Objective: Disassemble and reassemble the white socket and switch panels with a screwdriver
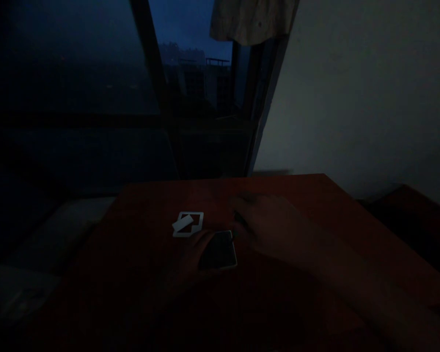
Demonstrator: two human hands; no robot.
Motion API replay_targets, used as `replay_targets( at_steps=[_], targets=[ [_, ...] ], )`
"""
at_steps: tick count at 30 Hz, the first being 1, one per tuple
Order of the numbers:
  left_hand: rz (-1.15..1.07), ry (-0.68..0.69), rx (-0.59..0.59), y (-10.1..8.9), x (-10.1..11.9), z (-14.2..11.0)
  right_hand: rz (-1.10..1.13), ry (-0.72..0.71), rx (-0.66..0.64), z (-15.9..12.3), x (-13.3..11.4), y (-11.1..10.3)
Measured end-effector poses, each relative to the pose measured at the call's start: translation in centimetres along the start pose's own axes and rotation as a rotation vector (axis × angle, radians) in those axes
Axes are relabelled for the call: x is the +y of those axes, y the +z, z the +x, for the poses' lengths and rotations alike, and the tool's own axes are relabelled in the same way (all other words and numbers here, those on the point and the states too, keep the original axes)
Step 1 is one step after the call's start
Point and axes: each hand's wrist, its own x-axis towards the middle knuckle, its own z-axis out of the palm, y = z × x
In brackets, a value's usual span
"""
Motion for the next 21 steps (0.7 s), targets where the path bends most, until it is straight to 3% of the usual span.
replay_targets(
  at_steps=[4, 9, 15, 21],
  targets=[
    [0.001, 0.012, 0.01, 0.1, -0.2, 0.0, -0.164, 0.089, -0.05, 0.5, -0.6, 0.0],
    [-0.028, 0.009, 0.001, -0.1, -0.1, 0.0, -0.045, -0.033, -0.073, 0.7, -1.2, -0.6],
    [-0.028, 0.002, -0.007, 0.0, -0.1, 0.0, -0.184, 0.068, -0.029, 1.0, -1.5, -0.3],
    [-0.033, 0.005, 0.001, 0.3, -0.4, 0.0, -0.124, 0.029, -0.047, 1.0, -1.5, -0.3]
  ],
)
